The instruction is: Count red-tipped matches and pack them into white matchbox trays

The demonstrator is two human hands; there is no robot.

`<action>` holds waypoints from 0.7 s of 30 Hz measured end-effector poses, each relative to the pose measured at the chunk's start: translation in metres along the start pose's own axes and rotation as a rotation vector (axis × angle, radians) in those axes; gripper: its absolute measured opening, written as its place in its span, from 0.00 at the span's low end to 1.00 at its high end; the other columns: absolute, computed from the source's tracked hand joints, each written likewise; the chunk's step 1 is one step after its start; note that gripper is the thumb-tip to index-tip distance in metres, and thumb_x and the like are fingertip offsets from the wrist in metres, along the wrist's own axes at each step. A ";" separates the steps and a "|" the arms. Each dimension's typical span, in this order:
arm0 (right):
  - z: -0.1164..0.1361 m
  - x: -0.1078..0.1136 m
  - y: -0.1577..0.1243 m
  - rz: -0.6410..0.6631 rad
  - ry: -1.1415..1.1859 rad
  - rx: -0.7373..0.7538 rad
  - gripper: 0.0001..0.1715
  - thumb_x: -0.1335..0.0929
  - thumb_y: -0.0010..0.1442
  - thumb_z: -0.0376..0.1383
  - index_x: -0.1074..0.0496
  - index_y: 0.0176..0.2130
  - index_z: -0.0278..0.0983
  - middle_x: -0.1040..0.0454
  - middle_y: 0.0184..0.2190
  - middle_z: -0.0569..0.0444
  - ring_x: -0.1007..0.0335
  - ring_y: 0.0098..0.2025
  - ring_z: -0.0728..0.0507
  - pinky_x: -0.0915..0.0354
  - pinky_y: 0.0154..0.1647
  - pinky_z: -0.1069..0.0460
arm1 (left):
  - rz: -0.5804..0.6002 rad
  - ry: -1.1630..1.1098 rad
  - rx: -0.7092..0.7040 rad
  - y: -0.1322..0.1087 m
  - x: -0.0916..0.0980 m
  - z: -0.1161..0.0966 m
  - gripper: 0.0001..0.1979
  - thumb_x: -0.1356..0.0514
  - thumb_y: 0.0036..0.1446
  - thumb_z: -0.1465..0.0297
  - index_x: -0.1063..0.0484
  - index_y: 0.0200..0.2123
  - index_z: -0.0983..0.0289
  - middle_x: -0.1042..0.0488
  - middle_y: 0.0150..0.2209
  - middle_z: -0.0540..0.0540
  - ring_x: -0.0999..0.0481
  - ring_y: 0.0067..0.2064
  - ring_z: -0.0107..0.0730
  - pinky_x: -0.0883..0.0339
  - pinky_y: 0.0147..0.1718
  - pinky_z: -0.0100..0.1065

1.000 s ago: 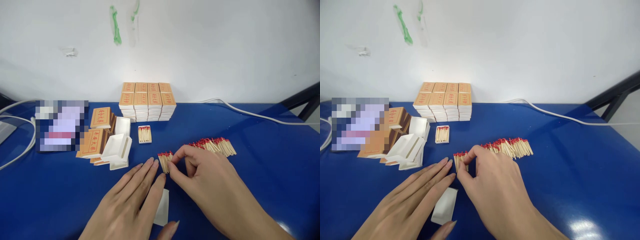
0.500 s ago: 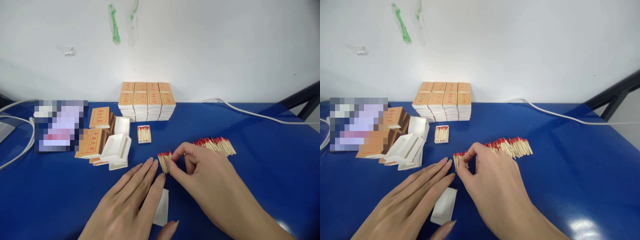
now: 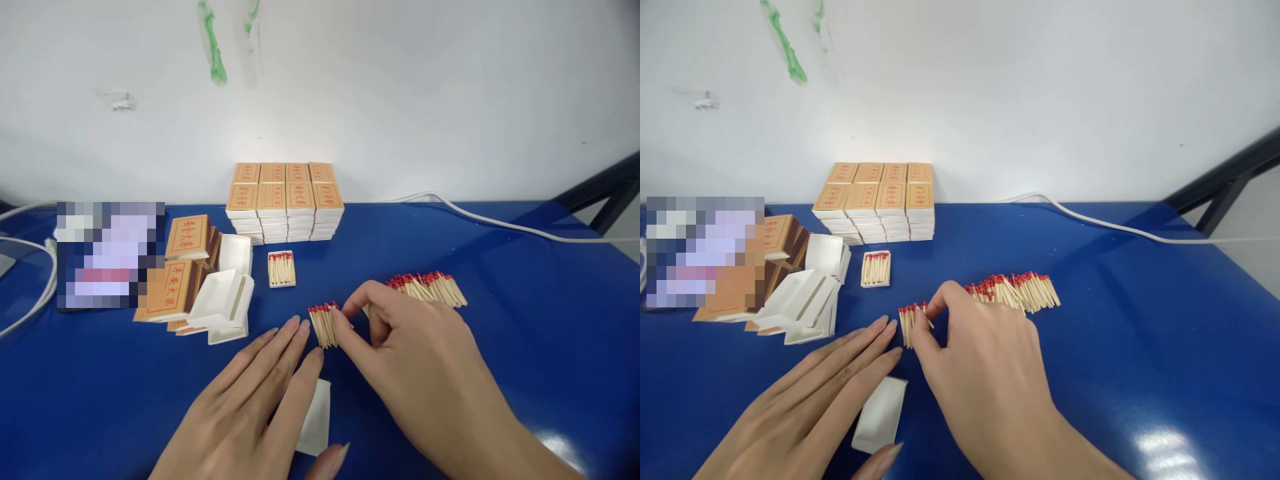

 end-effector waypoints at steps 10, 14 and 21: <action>0.004 0.012 0.002 -0.026 0.065 0.055 0.18 0.30 0.71 0.45 0.27 0.28 0.45 0.40 0.15 0.66 0.41 0.16 0.49 0.47 0.20 0.50 | 0.013 0.013 -0.003 0.003 -0.004 -0.001 0.22 0.45 0.79 0.60 0.24 0.61 0.72 0.19 0.63 0.67 0.15 0.62 0.51 0.14 0.54 0.44; -0.011 0.027 0.003 -0.089 -0.002 0.059 0.15 0.29 0.71 0.47 0.24 0.32 0.47 0.38 0.15 0.66 0.39 0.17 0.47 0.45 0.23 0.49 | 0.012 0.003 0.001 0.000 -0.004 0.000 0.21 0.45 0.78 0.61 0.23 0.59 0.71 0.18 0.61 0.67 0.15 0.62 0.51 0.13 0.53 0.44; -0.010 0.029 -0.006 -0.169 -0.358 0.166 0.10 0.31 0.66 0.41 0.24 0.32 0.48 0.23 0.20 0.59 0.26 0.19 0.35 0.48 0.22 0.47 | 0.012 0.003 -0.002 0.000 -0.001 -0.001 0.21 0.45 0.79 0.61 0.24 0.60 0.71 0.17 0.62 0.66 0.16 0.62 0.50 0.14 0.54 0.43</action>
Point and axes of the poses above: each hand's wrist, its own y-axis towards the middle knuckle, its own x-axis out of the back of the hand, z = x × y, the point moved 10 cm from there along y, towards the middle knuckle
